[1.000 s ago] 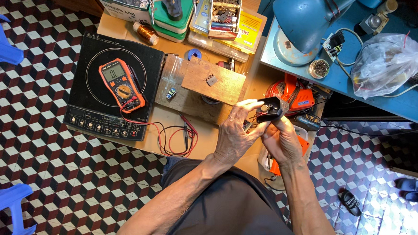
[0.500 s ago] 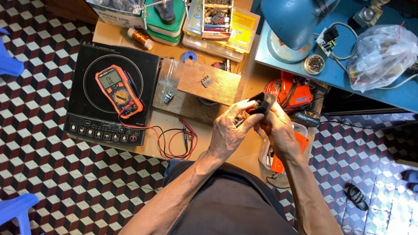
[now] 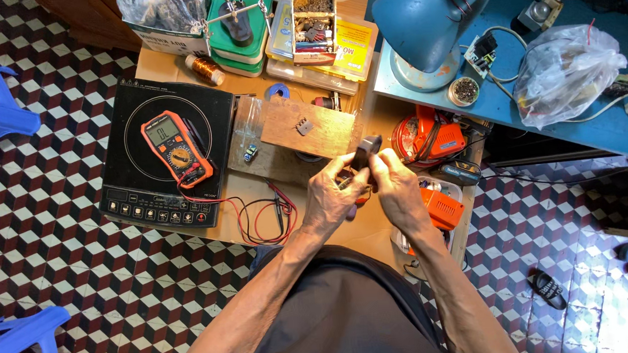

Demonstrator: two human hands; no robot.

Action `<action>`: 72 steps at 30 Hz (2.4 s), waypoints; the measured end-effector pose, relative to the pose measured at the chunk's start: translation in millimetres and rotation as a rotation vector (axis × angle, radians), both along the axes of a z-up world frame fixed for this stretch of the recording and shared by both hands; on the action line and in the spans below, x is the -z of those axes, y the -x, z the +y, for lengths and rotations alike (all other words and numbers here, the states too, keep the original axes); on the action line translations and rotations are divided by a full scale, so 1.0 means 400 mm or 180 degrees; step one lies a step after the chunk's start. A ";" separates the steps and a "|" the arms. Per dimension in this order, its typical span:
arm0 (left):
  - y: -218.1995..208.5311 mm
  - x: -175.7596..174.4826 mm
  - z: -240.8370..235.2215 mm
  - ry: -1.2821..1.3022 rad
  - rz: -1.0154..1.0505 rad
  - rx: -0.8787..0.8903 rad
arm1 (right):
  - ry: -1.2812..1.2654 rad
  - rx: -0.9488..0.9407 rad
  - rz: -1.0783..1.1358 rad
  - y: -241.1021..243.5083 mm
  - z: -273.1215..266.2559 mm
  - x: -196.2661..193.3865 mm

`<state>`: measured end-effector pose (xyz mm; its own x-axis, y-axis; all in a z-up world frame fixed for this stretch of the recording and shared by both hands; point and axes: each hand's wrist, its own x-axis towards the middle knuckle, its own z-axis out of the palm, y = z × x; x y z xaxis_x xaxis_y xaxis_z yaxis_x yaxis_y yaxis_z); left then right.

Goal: The person uses a heat gun to apply heat to a small electronic component, then manipulates wires and a circuit board with pliers and a screwdriver. They adjust connections and inspect the assembly throughout the process.

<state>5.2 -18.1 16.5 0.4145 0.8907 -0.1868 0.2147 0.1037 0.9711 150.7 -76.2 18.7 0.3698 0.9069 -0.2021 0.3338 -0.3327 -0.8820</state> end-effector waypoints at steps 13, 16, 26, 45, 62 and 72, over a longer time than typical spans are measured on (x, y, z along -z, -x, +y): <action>-0.015 -0.051 0.020 -0.1509 -0.0314 -0.0021 | -0.0786 0.0528 0.3247 -0.035 -0.019 0.100; -0.021 -0.064 0.061 -0.1094 -0.0284 0.0041 | -0.0843 0.0623 0.3494 -0.034 0.008 0.107; -0.037 -0.023 0.201 0.0107 -0.0202 0.0683 | -0.0982 0.1646 0.3633 0.026 0.082 0.114; -0.079 -0.053 0.163 0.0573 -0.0485 0.0461 | -0.1122 0.1898 0.5164 -0.029 0.048 0.254; -0.104 0.000 0.188 -0.0067 -0.0043 0.0771 | -0.0834 0.1851 0.4156 -0.036 0.043 0.217; -0.110 0.015 0.183 -0.0055 -0.0062 0.0855 | -0.0625 0.1839 0.4288 -0.053 0.046 0.180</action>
<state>49.2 55.3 10.6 0.6399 0.7512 -0.1620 0.2135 0.0288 0.9765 172.0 -57.9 -53.2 0.3184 0.7555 -0.5725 -0.8885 0.0273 -0.4581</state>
